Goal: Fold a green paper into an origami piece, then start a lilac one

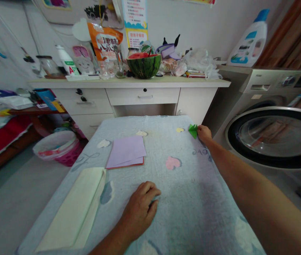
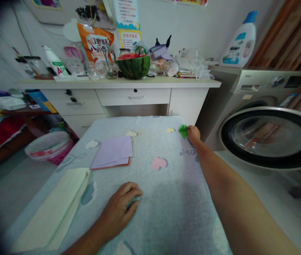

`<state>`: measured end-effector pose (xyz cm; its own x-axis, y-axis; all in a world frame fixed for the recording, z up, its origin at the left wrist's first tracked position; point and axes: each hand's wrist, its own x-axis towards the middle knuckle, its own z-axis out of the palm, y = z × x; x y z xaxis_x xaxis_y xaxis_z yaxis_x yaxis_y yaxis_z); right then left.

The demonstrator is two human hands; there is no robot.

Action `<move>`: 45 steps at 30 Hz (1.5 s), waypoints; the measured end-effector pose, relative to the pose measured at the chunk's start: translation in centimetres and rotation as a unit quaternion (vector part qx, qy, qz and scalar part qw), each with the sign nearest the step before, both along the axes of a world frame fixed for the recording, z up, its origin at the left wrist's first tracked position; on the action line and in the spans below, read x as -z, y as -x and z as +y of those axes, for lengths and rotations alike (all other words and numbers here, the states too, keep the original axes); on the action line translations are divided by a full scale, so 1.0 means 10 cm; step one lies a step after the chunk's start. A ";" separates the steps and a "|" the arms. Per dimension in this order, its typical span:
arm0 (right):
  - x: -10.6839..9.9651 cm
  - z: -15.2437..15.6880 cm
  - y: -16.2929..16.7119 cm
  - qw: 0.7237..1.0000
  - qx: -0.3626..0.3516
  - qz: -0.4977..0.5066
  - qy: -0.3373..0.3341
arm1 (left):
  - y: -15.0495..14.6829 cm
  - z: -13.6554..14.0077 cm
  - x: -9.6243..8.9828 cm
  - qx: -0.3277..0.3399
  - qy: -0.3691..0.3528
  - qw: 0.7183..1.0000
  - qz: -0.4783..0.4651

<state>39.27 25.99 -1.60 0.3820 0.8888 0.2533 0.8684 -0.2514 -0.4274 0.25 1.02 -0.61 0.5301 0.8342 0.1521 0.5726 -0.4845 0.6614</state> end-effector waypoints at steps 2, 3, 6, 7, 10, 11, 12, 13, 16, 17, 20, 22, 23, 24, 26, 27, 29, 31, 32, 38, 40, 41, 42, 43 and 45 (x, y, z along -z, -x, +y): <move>-0.01 0.02 0.00 1.000 0.001 0.000 0.005 | 0.00 0.00 0.00 0.001 0.000 1.000 0.001; -0.02 0.02 0.00 1.000 0.002 0.000 0.007 | 0.00 0.01 0.00 0.002 0.000 1.000 0.001; -0.02 0.03 0.01 1.000 0.001 0.003 0.017 | 0.01 0.00 -0.01 0.005 0.002 1.000 0.000; -0.02 0.03 0.01 1.000 0.000 0.004 0.019 | 0.01 -0.01 -0.01 0.006 0.001 1.000 -0.001; -0.01 0.01 0.02 1.000 0.002 0.010 0.019 | 0.01 -0.02 -0.01 0.006 -0.004 1.000 -0.003; -0.01 0.00 0.02 1.000 0.006 0.012 0.016 | 0.01 -0.02 0.00 0.005 -0.004 1.000 -0.002; -0.02 -0.02 0.02 1.000 0.012 0.014 0.012 | 0.01 -0.02 0.00 0.006 -0.004 1.000 -0.002; -0.02 -0.03 0.02 1.000 0.019 0.015 0.008 | 0.01 -0.02 0.00 0.006 -0.004 1.000 -0.003; -0.05 -0.11 0.06 0.999 0.041 0.013 -0.006 | 0.02 -0.01 0.01 0.007 -0.005 1.000 -0.007; -0.05 -0.14 0.08 0.999 0.047 0.010 -0.009 | 0.02 -0.01 0.01 0.007 -0.005 1.000 -0.008; -0.06 -0.29 0.22 0.998 0.055 -0.002 -0.012 | 0.02 0.00 0.01 0.009 -0.005 1.000 -0.007; -0.05 -0.42 0.37 0.999 0.041 -0.013 -0.005 | 0.02 0.00 0.00 0.010 -0.005 1.000 -0.006; -0.03 -0.49 0.45 0.999 0.026 -0.019 0.002 | 0.02 0.00 0.00 0.013 -0.005 1.000 -0.006; -0.01 -0.55 0.53 1.000 0.008 -0.026 0.011 | 0.01 0.00 -0.01 0.010 -0.006 1.000 -0.005; 0.02 -0.67 0.69 0.998 -0.032 -0.040 0.031 | 0.01 -0.01 -0.01 0.010 -0.005 1.000 -0.006; 0.03 -0.72 0.76 0.997 -0.051 -0.047 0.040 | 0.02 -0.01 -0.02 0.010 -0.004 1.000 -0.007; 0.04 -0.79 0.85 0.994 -0.076 -0.062 0.058 | 0.02 -0.01 -0.02 0.011 -0.005 1.000 -0.008; 0.04 -0.82 0.89 0.991 -0.088 -0.075 0.073 | 0.02 -0.01 -0.02 0.012 -0.008 1.000 -0.011; 0.04 -0.83 0.89 0.989 -0.089 -0.080 0.081 | 0.02 -0.01 -0.02 0.013 -0.011 1.000 -0.013; 0.00 -0.82 0.82 0.985 -0.088 -0.104 0.108 | 0.03 -0.01 -0.01 0.014 -0.014 1.000 -0.019; 0.00 -0.83 0.80 0.984 -0.089 -0.108 0.110 | 0.03 -0.01 -0.02 0.015 -0.015 1.000 -0.019; -0.01 -0.84 0.79 0.984 -0.091 -0.110 0.111 | 0.03 -0.01 -0.02 0.015 -0.014 1.000 -0.019; -0.01 -0.86 0.78 0.983 -0.092 -0.111 0.111 | 0.03 -0.01 -0.02 0.015 -0.014 1.000 -0.019; -0.02 -0.87 0.78 0.983 -0.094 -0.112 0.112 | 0.03 -0.01 -0.03 0.015 -0.013 1.000 -0.019; -0.03 -0.92 0.80 0.982 -0.098 -0.112 0.112 | 0.03 -0.01 -0.03 0.014 -0.011 1.000 -0.018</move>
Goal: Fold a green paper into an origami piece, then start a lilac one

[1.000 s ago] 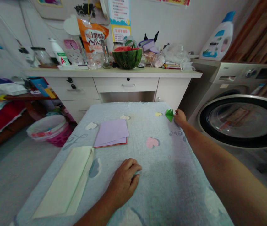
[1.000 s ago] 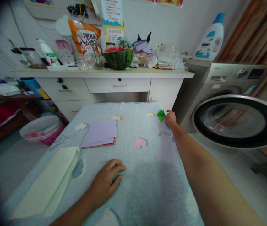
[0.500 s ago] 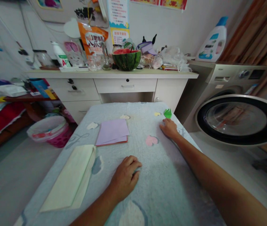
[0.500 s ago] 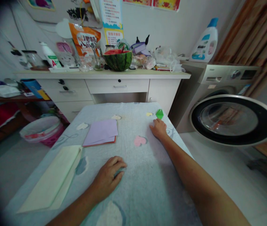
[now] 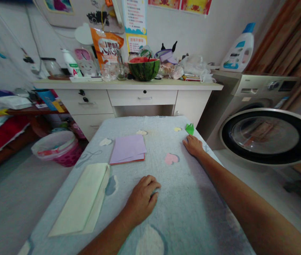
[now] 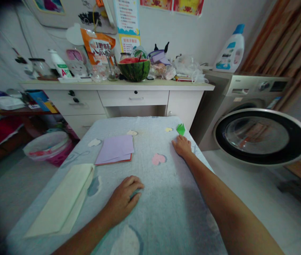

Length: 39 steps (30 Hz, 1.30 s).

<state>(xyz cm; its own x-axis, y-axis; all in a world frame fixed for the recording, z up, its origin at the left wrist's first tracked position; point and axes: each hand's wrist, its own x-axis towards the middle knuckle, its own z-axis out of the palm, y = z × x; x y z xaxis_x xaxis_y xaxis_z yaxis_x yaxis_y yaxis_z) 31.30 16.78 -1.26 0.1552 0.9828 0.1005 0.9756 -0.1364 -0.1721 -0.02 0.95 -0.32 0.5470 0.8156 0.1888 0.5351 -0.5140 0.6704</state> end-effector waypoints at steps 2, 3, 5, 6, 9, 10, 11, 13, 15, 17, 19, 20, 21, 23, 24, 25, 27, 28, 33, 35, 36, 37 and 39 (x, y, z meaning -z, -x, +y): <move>-0.02 -0.06 0.05 1.000 -0.007 0.001 0.001 | 0.00 0.01 0.00 0.000 0.000 1.000 0.002; -0.04 -0.10 0.10 1.000 -0.013 0.002 0.002 | 0.00 0.01 0.00 0.000 -0.001 1.000 0.003; -0.08 -0.18 0.23 0.999 -0.032 0.005 0.006 | 0.00 0.01 0.01 0.000 -0.005 1.000 0.005; -0.10 -0.23 0.32 0.999 -0.046 0.007 0.008 | 0.00 0.01 0.01 0.001 -0.008 1.000 0.004; -0.15 -0.41 0.62 0.994 -0.103 0.015 0.019 | 0.00 0.00 0.01 0.003 -0.015 1.000 0.005; -0.16 -0.48 0.72 0.991 -0.133 0.019 0.019 | 0.01 -0.01 0.01 0.005 -0.017 1.000 0.005; -0.16 -0.55 0.81 0.988 -0.150 0.021 0.018 | 0.01 -0.02 0.01 0.006 -0.020 1.000 0.006; -0.13 -0.68 0.96 0.985 -0.173 0.020 0.013 | 0.01 -0.03 0.01 0.007 -0.026 1.000 0.008; -0.08 -0.77 1.06 0.985 -0.171 0.012 0.007 | 0.01 -0.04 0.00 0.007 -0.032 0.999 0.012; -0.01 -0.83 1.11 0.985 -0.169 -0.003 -0.024 | 0.03 -0.04 0.00 0.013 -0.041 0.999 0.018; 0.05 -0.86 1.13 0.985 -0.166 -0.013 -0.046 | 0.04 -0.05 -0.01 0.022 -0.053 0.998 0.029; 0.07 -0.86 1.14 0.985 -0.165 -0.016 -0.052 | 0.05 -0.05 -0.02 0.026 -0.059 0.997 0.036; 0.09 -0.87 1.14 0.985 -0.164 -0.019 -0.054 | 0.05 -0.06 -0.02 0.029 -0.067 0.996 0.043; 0.10 -0.88 1.15 0.985 -0.162 -0.026 -0.056 | 0.06 -0.06 -0.01 0.031 -0.079 0.995 0.059; 0.11 -0.89 1.16 0.985 -0.161 -0.029 -0.056 | 0.05 -0.07 -0.01 0.032 -0.083 0.994 0.066; 0.11 -0.90 1.16 0.985 -0.161 -0.032 -0.056 | 0.05 -0.07 0.00 0.033 -0.086 0.993 0.074; 0.11 -0.91 1.17 0.985 -0.160 -0.035 -0.054 | 0.04 -0.10 -0.01 0.031 -0.083 0.992 0.090; 0.12 -0.92 1.17 0.985 -0.161 -0.035 -0.053 | 0.03 -0.12 -0.03 0.024 -0.077 0.992 0.095; 0.13 -0.91 1.16 0.985 -0.166 -0.034 -0.043 | 0.05 -0.17 -0.33 0.058 -0.008 0.991 0.118; 0.13 -0.91 1.16 0.984 -0.167 -0.035 -0.041 | 0.08 -0.07 -0.47 0.065 0.010 0.990 0.127; 0.13 -0.91 1.16 0.984 -0.167 -0.036 -0.041 | 0.10 0.02 -0.52 0.042 -0.001 0.991 0.125; 0.12 -0.91 1.16 0.984 -0.167 -0.036 -0.042 | 0.13 0.13 -0.55 0.010 -0.020 0.992 0.125; 0.12 -0.91 1.17 0.984 -0.166 -0.035 -0.045 | 0.20 0.37 -0.57 -0.052 -0.049 0.989 0.128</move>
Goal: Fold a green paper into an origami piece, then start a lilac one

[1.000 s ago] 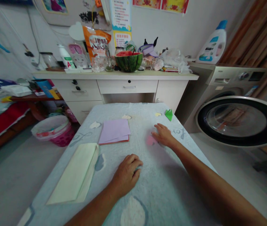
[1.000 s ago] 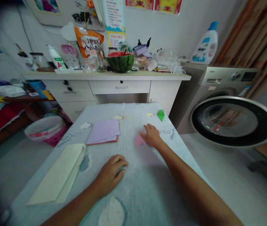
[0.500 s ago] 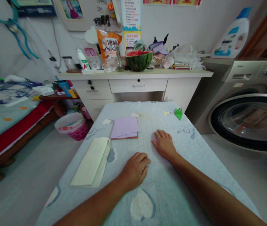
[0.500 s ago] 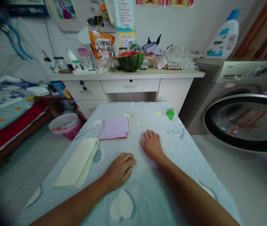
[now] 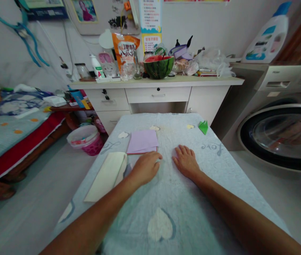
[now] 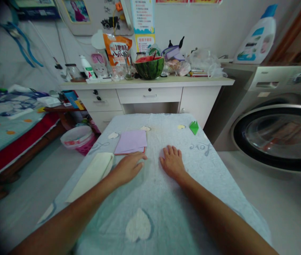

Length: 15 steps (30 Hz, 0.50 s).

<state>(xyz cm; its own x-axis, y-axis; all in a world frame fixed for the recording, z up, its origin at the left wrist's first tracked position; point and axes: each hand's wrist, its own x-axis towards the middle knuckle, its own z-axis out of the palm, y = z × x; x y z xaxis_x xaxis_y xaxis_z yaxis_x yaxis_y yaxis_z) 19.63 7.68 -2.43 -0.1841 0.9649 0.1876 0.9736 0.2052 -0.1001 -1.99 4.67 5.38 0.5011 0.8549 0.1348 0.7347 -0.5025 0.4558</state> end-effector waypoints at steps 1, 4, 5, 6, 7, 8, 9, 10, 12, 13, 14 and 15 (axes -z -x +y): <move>0.00 0.00 0.00 1.000 0.000 0.002 -0.002 | 0.04 0.12 0.01 -0.028 -0.012 1.000 0.004; -0.01 -0.01 0.00 1.000 0.000 0.008 -0.007 | 0.14 0.37 0.06 -0.087 -0.023 0.995 0.041; -0.01 -0.01 0.00 1.000 0.000 0.009 -0.008 | 0.17 0.42 0.08 -0.089 -0.020 0.994 0.056; -0.02 -0.01 0.00 1.000 0.000 0.011 -0.008 | 0.20 0.46 0.10 -0.087 -0.014 0.994 0.070; -0.02 -0.01 0.00 1.000 0.000 0.012 -0.007 | 0.23 0.49 0.12 -0.087 -0.013 0.993 0.082; -0.02 -0.01 0.00 1.000 0.001 0.014 -0.007 | 0.26 0.52 0.14 -0.086 -0.016 0.992 0.092; -0.02 -0.01 0.00 1.000 0.001 0.015 -0.007 | 0.28 0.54 0.16 -0.088 -0.022 0.990 0.104; -0.02 -0.01 0.00 1.000 0.001 0.015 -0.007 | 0.31 0.57 0.19 -0.095 -0.029 0.988 0.117; -0.02 -0.01 0.01 1.000 0.001 0.015 -0.009 | 0.35 0.64 0.25 -0.124 -0.036 0.983 0.134; -0.03 -0.01 0.01 1.000 0.001 0.014 -0.009 | 0.36 0.68 0.28 -0.134 -0.038 0.981 0.135; -0.03 -0.01 0.01 1.000 0.001 0.013 -0.011 | 0.37 0.71 0.31 -0.146 -0.040 0.979 0.137; -0.03 -0.01 0.01 1.000 0.000 0.011 -0.013 | 0.38 0.74 0.34 -0.157 -0.040 0.977 0.138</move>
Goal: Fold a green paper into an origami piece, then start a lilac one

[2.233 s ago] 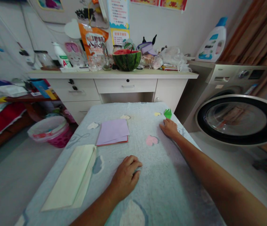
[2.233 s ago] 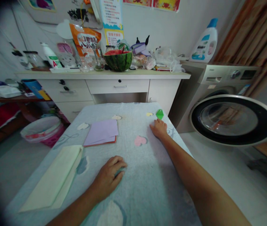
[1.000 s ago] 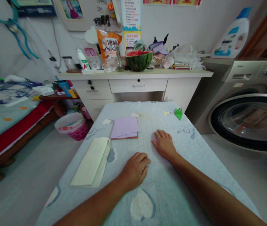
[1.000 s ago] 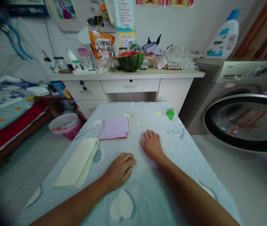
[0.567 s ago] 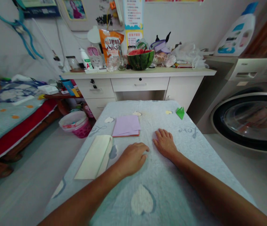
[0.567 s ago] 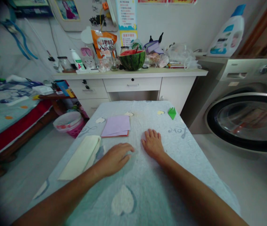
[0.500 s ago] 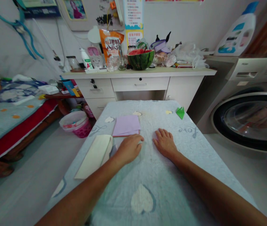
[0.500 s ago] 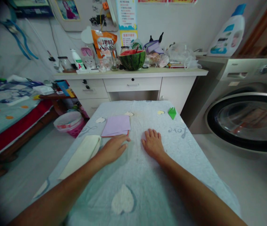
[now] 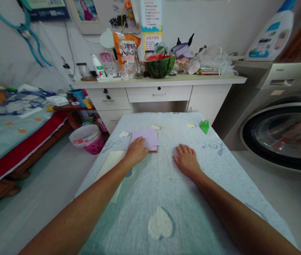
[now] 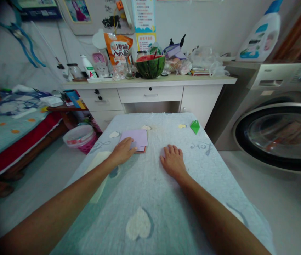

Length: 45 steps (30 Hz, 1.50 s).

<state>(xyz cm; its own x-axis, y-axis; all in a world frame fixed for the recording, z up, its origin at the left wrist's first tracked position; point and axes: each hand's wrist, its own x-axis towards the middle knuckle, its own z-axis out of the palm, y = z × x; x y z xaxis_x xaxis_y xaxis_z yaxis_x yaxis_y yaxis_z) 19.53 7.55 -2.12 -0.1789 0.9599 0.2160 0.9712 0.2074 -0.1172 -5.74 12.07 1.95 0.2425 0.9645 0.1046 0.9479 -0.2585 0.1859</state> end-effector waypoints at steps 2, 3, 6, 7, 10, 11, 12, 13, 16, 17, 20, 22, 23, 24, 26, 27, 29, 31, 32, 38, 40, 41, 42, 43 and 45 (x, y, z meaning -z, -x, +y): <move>0.00 0.00 0.00 1.000 -0.001 -0.003 -0.004 | 0.00 0.04 0.05 -0.014 -0.002 1.000 0.005; 0.00 0.00 0.00 1.000 -0.001 -0.004 -0.005 | -0.01 0.04 0.06 -0.018 -0.001 1.000 0.009; 0.02 0.00 0.00 1.000 0.002 -0.007 -0.009 | -0.03 0.03 0.08 -0.023 -0.002 0.999 0.025; 0.02 0.00 0.00 1.000 0.002 -0.008 -0.010 | -0.04 0.02 0.08 -0.024 -0.004 0.999 0.031; 0.04 0.00 -0.01 1.000 0.000 -0.010 -0.014 | -0.05 -0.01 0.06 -0.025 -0.011 0.998 0.050; 0.04 0.00 -0.01 1.000 0.000 -0.011 -0.015 | -0.05 -0.03 0.04 -0.024 -0.014 0.998 0.057; 0.03 0.00 -0.01 1.000 0.000 -0.011 -0.016 | -0.05 -0.04 0.02 -0.022 -0.018 0.998 0.063; 0.03 0.00 -0.01 1.000 0.000 -0.010 -0.017 | -0.05 -0.06 0.00 -0.019 -0.022 0.997 0.069; 0.02 -0.01 0.00 1.000 -0.002 -0.007 -0.017 | -0.07 -0.14 -0.08 -0.013 -0.037 0.996 0.081; 0.01 -0.01 0.00 1.000 -0.003 -0.004 -0.018 | -0.08 -0.19 -0.12 -0.011 -0.045 0.996 0.082; 0.03 0.00 -0.01 1.000 -0.009 0.016 -0.019 | -0.14 -0.39 -0.20 0.005 -0.070 0.995 0.075; 0.05 0.05 -0.07 0.999 -0.017 0.050 -0.013 | -0.20 -0.58 -0.22 0.029 -0.085 0.994 0.065; 0.06 0.07 -0.11 0.997 -0.025 0.074 -0.006 | -0.24 -0.67 -0.21 0.058 -0.108 0.991 0.046; 0.06 0.09 -0.16 0.994 -0.031 0.107 0.002 | -0.27 -0.77 -0.20 0.088 -0.126 0.988 0.029; 0.04 0.12 -0.27 0.984 -0.043 0.171 0.026 | -0.32 -0.94 -0.14 0.142 -0.152 0.978 -0.006; 0.02 0.11 -0.33 0.980 -0.057 0.190 0.033 | -0.34 -1.01 -0.10 0.167 -0.163 0.972 -0.025; -0.04 0.05 -0.44 0.975 -0.117 0.187 0.028 | -0.37 -1.13 0.00 0.204 -0.182 0.960 -0.057; -0.12 -0.05 -0.51 0.971 -0.174 0.159 0.029 | -0.38 -1.20 0.10 0.222 -0.188 0.953 -0.085; -0.17 -0.11 -0.52 0.970 -0.192 0.142 0.035 | -0.38 -1.23 0.14 0.232 -0.188 0.949 -0.102; -0.33 -0.38 -0.43 0.965 -0.243 0.071 0.071 | -0.32 -1.25 0.31 0.275 -0.144 0.927 -0.210; -0.32 -0.42 -0.38 0.965 -0.241 0.063 0.079 | -0.30 -1.24 0.32 0.272 -0.124 0.929 -0.220; -0.31 -0.43 -0.36 0.965 -0.240 0.062 0.080 | -0.29 -1.23 0.32 0.269 -0.114 0.930 -0.223; -0.30 -0.45 -0.35 0.965 -0.240 0.060 0.080 | -0.29 -1.23 0.31 0.264 -0.104 0.931 -0.228; -0.29 -0.46 -0.34 0.966 -0.241 0.059 0.078 | -0.28 -1.22 0.30 0.258 -0.095 0.933 -0.232; -0.27 -0.48 -0.34 0.966 -0.244 0.052 0.071 | -0.27 -1.21 0.29 0.239 -0.079 0.936 -0.245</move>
<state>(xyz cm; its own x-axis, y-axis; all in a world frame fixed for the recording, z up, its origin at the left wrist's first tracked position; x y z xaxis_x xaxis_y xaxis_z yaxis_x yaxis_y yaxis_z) 22.89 2.76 0.59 -0.6019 0.7880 0.1298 0.7436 0.6123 -0.2687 -3.08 -0.05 -0.96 0.5281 0.7212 0.4483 0.5284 -0.6923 0.4914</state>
